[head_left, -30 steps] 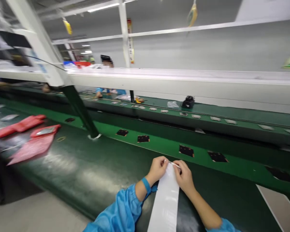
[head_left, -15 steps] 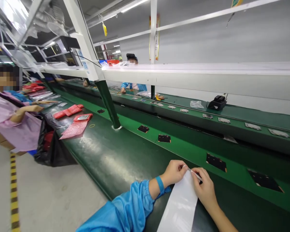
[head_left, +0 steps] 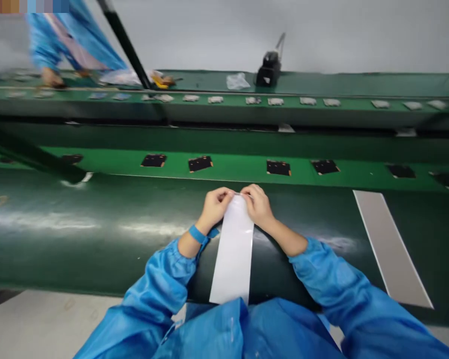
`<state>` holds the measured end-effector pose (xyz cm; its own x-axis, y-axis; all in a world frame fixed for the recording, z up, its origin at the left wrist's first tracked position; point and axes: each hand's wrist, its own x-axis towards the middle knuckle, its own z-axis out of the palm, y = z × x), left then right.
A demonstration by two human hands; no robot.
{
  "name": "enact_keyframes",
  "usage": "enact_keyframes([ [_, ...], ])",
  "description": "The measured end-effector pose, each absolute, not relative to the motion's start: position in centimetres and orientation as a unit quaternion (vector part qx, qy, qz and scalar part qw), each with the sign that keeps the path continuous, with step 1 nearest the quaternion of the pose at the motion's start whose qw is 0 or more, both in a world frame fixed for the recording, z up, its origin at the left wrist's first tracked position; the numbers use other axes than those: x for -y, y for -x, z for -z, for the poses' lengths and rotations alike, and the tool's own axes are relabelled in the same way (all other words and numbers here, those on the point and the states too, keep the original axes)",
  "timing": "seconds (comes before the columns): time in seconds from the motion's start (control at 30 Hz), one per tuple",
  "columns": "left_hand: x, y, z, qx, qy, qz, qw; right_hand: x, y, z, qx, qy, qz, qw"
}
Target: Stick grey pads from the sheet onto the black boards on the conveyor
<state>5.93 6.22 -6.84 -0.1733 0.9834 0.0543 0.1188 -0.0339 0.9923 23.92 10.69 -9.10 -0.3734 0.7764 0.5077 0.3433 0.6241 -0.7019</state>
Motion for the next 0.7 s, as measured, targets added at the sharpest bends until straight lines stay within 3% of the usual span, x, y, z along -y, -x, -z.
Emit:
enact_keyframes([
  [0.7,-6.32,-6.67,6.12,-0.627,-0.483,-0.503,0.347,-10.20,-23.49,8.79,0.857,0.373,-0.096,0.343],
])
